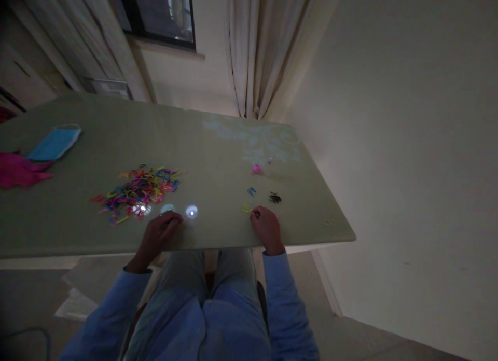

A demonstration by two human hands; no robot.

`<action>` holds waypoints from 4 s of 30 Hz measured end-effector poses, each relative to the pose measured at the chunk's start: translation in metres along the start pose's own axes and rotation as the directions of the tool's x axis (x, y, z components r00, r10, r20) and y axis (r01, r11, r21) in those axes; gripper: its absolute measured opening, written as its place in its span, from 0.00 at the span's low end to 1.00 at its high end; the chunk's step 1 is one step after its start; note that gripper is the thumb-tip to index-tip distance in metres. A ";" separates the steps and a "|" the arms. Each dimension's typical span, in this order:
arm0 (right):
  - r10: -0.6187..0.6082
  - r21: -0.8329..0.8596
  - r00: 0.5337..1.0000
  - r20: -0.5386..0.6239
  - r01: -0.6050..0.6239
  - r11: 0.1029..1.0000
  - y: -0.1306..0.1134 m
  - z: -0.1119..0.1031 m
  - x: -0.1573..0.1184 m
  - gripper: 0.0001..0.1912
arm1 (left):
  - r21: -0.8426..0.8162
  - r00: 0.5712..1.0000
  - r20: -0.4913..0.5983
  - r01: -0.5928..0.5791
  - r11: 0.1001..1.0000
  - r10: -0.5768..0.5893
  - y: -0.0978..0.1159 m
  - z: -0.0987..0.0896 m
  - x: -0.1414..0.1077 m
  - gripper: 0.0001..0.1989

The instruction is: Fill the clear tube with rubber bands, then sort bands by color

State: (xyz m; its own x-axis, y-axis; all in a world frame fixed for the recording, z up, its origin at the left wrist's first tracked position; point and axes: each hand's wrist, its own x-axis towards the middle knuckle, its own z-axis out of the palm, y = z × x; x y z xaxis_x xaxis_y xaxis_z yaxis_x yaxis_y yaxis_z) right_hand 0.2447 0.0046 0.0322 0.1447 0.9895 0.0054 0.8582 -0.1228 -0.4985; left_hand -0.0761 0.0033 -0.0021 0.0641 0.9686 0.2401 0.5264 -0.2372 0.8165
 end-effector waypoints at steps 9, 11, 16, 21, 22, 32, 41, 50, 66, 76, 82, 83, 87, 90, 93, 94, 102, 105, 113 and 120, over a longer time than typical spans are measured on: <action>-0.009 -0.025 1.000 0.000 0.009 1.000 0.003 0.002 0.005 0.09 | 0.016 1.000 -0.007 -0.015 1.000 0.015 -0.002 0.000 0.000 0.11; 0.000 -0.020 1.000 -0.009 0.000 1.000 0.003 0.001 0.004 0.09 | 0.010 1.000 -0.012 -0.010 1.000 0.010 -0.003 0.000 0.000 0.11; -0.010 0.046 0.999 -0.033 0.012 0.999 -0.002 -0.003 -0.003 0.09 | 0.017 1.000 -0.011 -0.014 1.000 0.015 -0.003 0.001 -0.001 0.11; -0.119 0.138 0.988 -0.101 0.133 0.981 -0.012 0.006 -0.016 0.09 | 0.014 1.000 -0.006 -0.020 1.000 0.021 -0.001 0.001 -0.001 0.11; -0.157 0.161 0.983 -0.099 0.171 0.972 -0.015 0.010 -0.020 0.09 | 0.014 1.000 -0.007 -0.018 1.000 0.018 -0.001 0.002 -0.001 0.11; -0.454 0.476 0.889 -0.058 0.424 0.770 -0.040 0.056 -0.030 0.09 | -0.067 0.999 0.023 0.039 0.997 -0.037 -0.001 -0.011 0.006 0.13; -0.409 0.569 0.912 0.006 0.333 0.752 -0.032 0.054 -0.021 0.18 | 0.357 0.972 -0.217 0.168 0.919 -0.093 -0.033 -0.087 0.027 0.12; -0.398 0.562 0.917 0.001 0.329 0.759 -0.028 0.059 -0.019 0.16 | 0.497 0.998 -0.009 0.061 0.866 -0.065 -0.046 -0.100 0.036 0.11; -0.409 0.549 0.913 -0.010 0.346 0.760 -0.031 0.055 -0.021 0.15 | 0.620 0.969 0.232 -0.084 0.780 -0.079 -0.042 -0.089 0.067 0.10; -0.430 0.541 0.902 -0.045 0.384 0.749 -0.033 0.055 -0.021 0.14 | 0.660 0.981 0.174 -0.047 0.750 -0.091 -0.043 -0.093 0.065 0.13; -0.433 0.523 0.900 -0.046 0.391 0.758 -0.031 0.056 -0.021 0.15 | 0.673 0.974 0.206 -0.069 0.737 -0.098 -0.047 -0.093 0.063 0.13; -0.430 0.521 0.902 -0.043 0.388 0.761 -0.031 0.056 -0.021 0.15 | 0.672 0.973 0.214 -0.079 0.736 -0.091 -0.048 -0.091 0.063 0.13; -0.421 0.528 0.906 -0.047 0.381 0.759 -0.033 0.057 -0.021 0.15 | 0.682 0.965 0.248 -0.111 0.723 -0.085 -0.047 -0.087 0.065 0.12; -0.422 0.534 0.904 -0.060 0.387 0.752 -0.033 0.056 -0.021 0.15 | 0.681 0.961 0.257 -0.107 0.725 -0.100 -0.045 -0.087 0.067 0.12; -0.424 0.535 0.904 -0.062 0.389 0.750 -0.033 0.056 -0.021 0.15 | 0.672 0.963 0.250 -0.097 0.734 -0.102 -0.046 -0.088 0.066 0.13; -0.425 0.536 0.903 -0.063 0.390 0.749 -0.033 0.056 -0.021 0.14 | 0.663 0.965 0.245 -0.098 0.743 -0.092 -0.047 -0.088 0.066 0.12; -0.432 0.529 0.900 -0.057 0.395 0.752 -0.031 0.057 -0.021 0.14 | 0.618 0.981 0.184 -0.073 0.783 -0.054 -0.055 -0.090 0.061 0.12; -0.434 0.521 0.899 -0.059 0.399 0.755 -0.031 0.058 -0.021 0.15 | 0.622 0.980 0.186 -0.063 0.780 -0.070 -0.052 -0.091 0.060 0.11; -0.426 0.522 0.903 -0.063 0.393 0.757 -0.032 0.056 -0.022 0.14 | 0.660 0.966 0.240 -0.089 0.746 -0.097 -0.044 -0.088 0.064 0.11; -0.424 0.512 0.904 -0.060 0.392 0.764 -0.030 0.058 -0.022 0.15 | 0.637 0.977 0.194 -0.060 0.769 -0.084 -0.044 -0.086 0.061 0.11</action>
State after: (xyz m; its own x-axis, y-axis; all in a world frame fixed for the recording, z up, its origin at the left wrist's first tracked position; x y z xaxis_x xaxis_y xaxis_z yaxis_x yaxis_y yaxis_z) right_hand 0.1873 -0.0087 -0.0036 -0.2032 0.9418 0.2679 0.4607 0.3334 -0.8225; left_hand -0.1687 0.0662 0.0214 0.1827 0.9810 0.0646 0.9407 -0.1935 0.2787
